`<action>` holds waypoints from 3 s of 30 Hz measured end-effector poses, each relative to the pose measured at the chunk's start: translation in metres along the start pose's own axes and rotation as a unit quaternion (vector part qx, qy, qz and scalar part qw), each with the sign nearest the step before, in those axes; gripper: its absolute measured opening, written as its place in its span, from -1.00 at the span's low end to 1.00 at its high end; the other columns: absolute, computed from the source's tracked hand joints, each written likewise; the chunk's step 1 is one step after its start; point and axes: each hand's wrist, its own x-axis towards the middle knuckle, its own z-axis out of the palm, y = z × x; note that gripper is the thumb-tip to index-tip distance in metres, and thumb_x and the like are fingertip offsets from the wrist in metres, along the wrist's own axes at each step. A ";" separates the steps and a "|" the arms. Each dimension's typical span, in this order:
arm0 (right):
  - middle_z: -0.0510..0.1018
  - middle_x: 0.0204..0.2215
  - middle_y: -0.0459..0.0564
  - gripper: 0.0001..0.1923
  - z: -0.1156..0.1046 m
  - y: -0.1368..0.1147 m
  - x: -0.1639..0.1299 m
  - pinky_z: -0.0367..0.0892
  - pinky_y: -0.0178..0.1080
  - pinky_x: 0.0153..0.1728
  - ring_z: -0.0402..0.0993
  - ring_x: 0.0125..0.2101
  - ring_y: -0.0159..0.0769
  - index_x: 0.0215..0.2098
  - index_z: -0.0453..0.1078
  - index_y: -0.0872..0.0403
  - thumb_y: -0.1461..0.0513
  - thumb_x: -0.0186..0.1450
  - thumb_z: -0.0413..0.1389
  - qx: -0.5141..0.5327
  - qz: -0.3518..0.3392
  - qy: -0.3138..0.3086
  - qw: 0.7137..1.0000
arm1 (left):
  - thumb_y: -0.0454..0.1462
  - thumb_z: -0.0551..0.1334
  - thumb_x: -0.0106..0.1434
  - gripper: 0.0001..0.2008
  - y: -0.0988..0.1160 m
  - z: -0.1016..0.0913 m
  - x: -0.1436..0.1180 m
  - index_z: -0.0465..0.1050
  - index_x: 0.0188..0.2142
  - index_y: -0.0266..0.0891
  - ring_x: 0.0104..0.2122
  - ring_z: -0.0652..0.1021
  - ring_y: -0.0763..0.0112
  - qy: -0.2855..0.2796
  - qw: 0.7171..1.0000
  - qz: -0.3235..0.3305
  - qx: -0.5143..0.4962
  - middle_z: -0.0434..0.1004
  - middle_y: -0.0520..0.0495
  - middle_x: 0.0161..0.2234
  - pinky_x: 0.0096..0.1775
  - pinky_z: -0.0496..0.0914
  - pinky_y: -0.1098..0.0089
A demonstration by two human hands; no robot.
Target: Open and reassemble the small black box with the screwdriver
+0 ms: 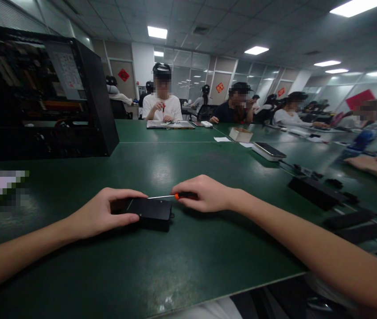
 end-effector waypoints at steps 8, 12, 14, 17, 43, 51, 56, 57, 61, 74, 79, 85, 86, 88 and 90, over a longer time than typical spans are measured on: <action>0.60 -0.15 0.09 -0.67 -0.003 0.015 -0.003 0.22 -0.27 -0.36 0.55 -0.29 -0.24 0.07 0.42 0.12 0.17 0.45 -0.02 -0.206 0.089 -0.038 0.974 | -0.04 0.38 0.24 -0.57 0.003 0.000 -0.003 0.57 0.04 -0.18 -0.09 0.64 0.11 0.018 0.998 0.019 0.051 0.68 -0.10 -0.05 -0.07 0.50 0.27; 0.59 -0.14 0.06 -0.65 0.002 0.012 0.001 0.24 -0.27 -0.36 0.55 -0.27 -0.24 0.09 0.42 0.08 0.12 0.49 -0.08 -0.209 0.108 -0.045 0.971 | -0.08 0.36 0.24 -0.60 0.006 0.005 -0.004 0.59 0.01 -0.21 -0.14 0.65 0.14 0.049 0.991 0.048 0.111 0.70 -0.11 -0.10 -0.12 0.49 0.28; 0.58 -0.14 0.07 -0.64 0.003 0.008 0.002 0.28 -0.26 -0.34 0.54 -0.26 -0.23 0.09 0.42 0.08 0.12 0.50 -0.07 -0.213 0.114 -0.037 0.970 | -0.11 0.36 0.23 -0.63 0.007 0.009 -0.004 0.60 -0.02 -0.23 -0.16 0.66 0.15 0.072 0.986 0.066 0.133 0.71 -0.11 -0.12 -0.11 0.48 0.29; 0.56 -0.10 0.12 -0.63 0.005 -0.001 0.004 0.36 -0.19 -0.18 0.52 -0.15 -0.18 0.08 0.44 0.11 0.10 0.50 -0.07 -0.180 0.099 0.012 0.979 | -0.14 0.36 0.21 -0.64 0.007 0.011 -0.004 0.61 -0.04 -0.24 -0.17 0.67 0.18 0.091 0.981 0.081 0.148 0.72 -0.11 -0.13 -0.10 0.47 0.32; 0.58 -0.13 0.09 -0.70 0.021 -0.048 0.007 0.42 -0.26 -0.10 0.53 -0.15 -0.29 -0.01 0.44 0.13 0.11 0.40 0.16 0.030 0.001 0.169 0.985 | -0.07 0.34 0.24 -0.64 0.007 0.009 -0.002 0.63 -0.06 -0.21 -0.20 0.64 0.15 0.094 0.992 0.030 0.076 0.71 -0.08 -0.17 -0.17 0.44 0.31; 0.45 0.16 0.19 0.14 0.038 -0.051 0.019 0.42 -0.11 -0.01 0.50 -0.02 -0.17 0.47 -0.27 0.06 -0.07 0.21 0.32 0.135 0.113 0.142 0.974 | 0.15 0.19 0.30 -0.48 -0.011 0.006 0.013 0.57 -0.35 -0.29 -0.44 0.51 0.30 0.213 0.964 -0.023 -0.155 0.55 -0.04 -0.47 -0.35 0.38 0.38; 0.49 0.14 0.19 -0.01 0.042 -0.071 0.032 0.36 -0.05 0.12 0.47 0.11 -0.07 0.42 -0.04 0.10 0.01 0.21 0.33 0.099 0.101 0.110 0.984 | 0.26 0.15 0.26 -0.36 -0.022 0.006 0.019 0.45 -0.50 -0.28 -0.59 0.28 0.45 0.239 0.940 -0.066 -0.233 0.30 0.07 -0.62 -0.49 0.20 0.44; 0.49 0.14 0.19 -0.10 0.041 -0.074 0.033 0.36 -0.05 0.13 0.47 0.11 -0.07 0.40 0.03 0.11 0.05 0.24 0.31 0.084 0.095 0.105 0.986 | 0.28 0.15 0.25 -0.36 -0.022 0.007 0.019 0.43 -0.51 -0.27 -0.60 0.25 0.46 0.239 0.939 -0.069 -0.238 0.28 0.08 -0.63 -0.50 0.18 0.44; 0.55 0.08 0.13 -0.28 0.027 -0.078 0.030 0.41 -0.09 0.06 0.54 0.02 -0.10 0.31 0.21 0.10 0.16 0.24 0.29 0.065 0.087 0.106 0.988 | 0.23 0.19 0.25 -0.40 -0.018 0.007 0.017 0.34 -0.59 -0.23 -0.59 0.24 0.45 0.235 0.942 -0.086 -0.223 0.26 0.08 -0.64 -0.50 0.19 0.44; 0.62 -0.14 0.27 -0.41 -0.107 0.106 -0.095 0.39 -0.05 -0.21 0.55 -0.23 0.03 0.14 0.42 0.14 0.10 0.18 0.28 -0.232 0.481 0.223 0.815 | 0.21 0.26 0.18 -0.44 -0.010 0.006 0.017 0.44 -0.55 -0.24 -0.59 0.35 0.42 0.229 0.949 -0.097 -0.196 0.42 0.04 -0.63 -0.49 0.27 0.44; 0.57 -0.29 0.10 -0.69 -0.108 0.146 -0.157 0.42 -0.15 -0.28 0.50 -0.33 -0.24 -0.13 0.47 0.17 0.09 0.29 0.24 -0.247 0.553 0.210 0.767 | 0.17 0.29 0.17 -0.49 -0.007 0.007 0.016 0.45 -0.51 -0.25 -0.58 0.35 0.45 0.214 0.952 -0.089 -0.202 0.40 0.08 -0.61 -0.47 0.28 0.46; 0.54 -0.23 -0.01 -0.73 -0.102 0.156 -0.176 0.47 -0.25 -0.25 0.50 -0.28 -0.35 -0.15 0.46 0.10 0.06 0.42 0.14 -0.229 0.487 0.205 0.818 | 0.11 0.34 0.13 -0.54 -0.006 0.007 0.016 0.48 -0.47 -0.27 -0.57 0.37 0.45 0.204 0.956 -0.096 -0.188 0.38 0.08 -0.59 -0.49 0.27 0.45; 0.54 -0.19 0.00 -0.74 -0.102 0.156 -0.176 0.48 -0.24 -0.23 0.50 -0.25 -0.34 -0.11 0.46 0.10 0.07 0.42 0.14 -0.221 0.480 0.204 0.824 | 0.09 0.35 0.13 -0.57 -0.005 0.007 0.016 0.51 -0.43 -0.27 -0.56 0.38 0.44 0.198 0.958 -0.092 -0.188 0.39 0.07 -0.58 -0.49 0.28 0.45; 0.54 -0.10 0.03 -0.74 -0.104 0.155 -0.174 0.50 -0.21 -0.19 0.51 -0.19 -0.31 -0.04 0.45 0.08 0.08 0.43 0.12 -0.202 0.482 0.201 0.828 | 0.05 0.36 0.13 -0.61 -0.003 0.006 0.015 0.54 -0.37 -0.27 -0.54 0.41 0.42 0.187 0.961 -0.080 -0.186 0.41 0.06 -0.56 -0.47 0.32 0.44; 0.52 -0.06 0.05 -0.72 -0.107 0.153 -0.168 0.51 -0.17 -0.16 0.51 -0.16 -0.30 0.01 0.43 0.09 0.10 0.44 0.11 -0.184 0.496 0.205 0.823 | 0.02 0.34 0.15 -0.64 0.000 0.005 0.014 0.55 -0.36 -0.25 -0.54 0.44 0.40 0.179 0.964 -0.069 -0.183 0.44 0.04 -0.56 -0.44 0.35 0.42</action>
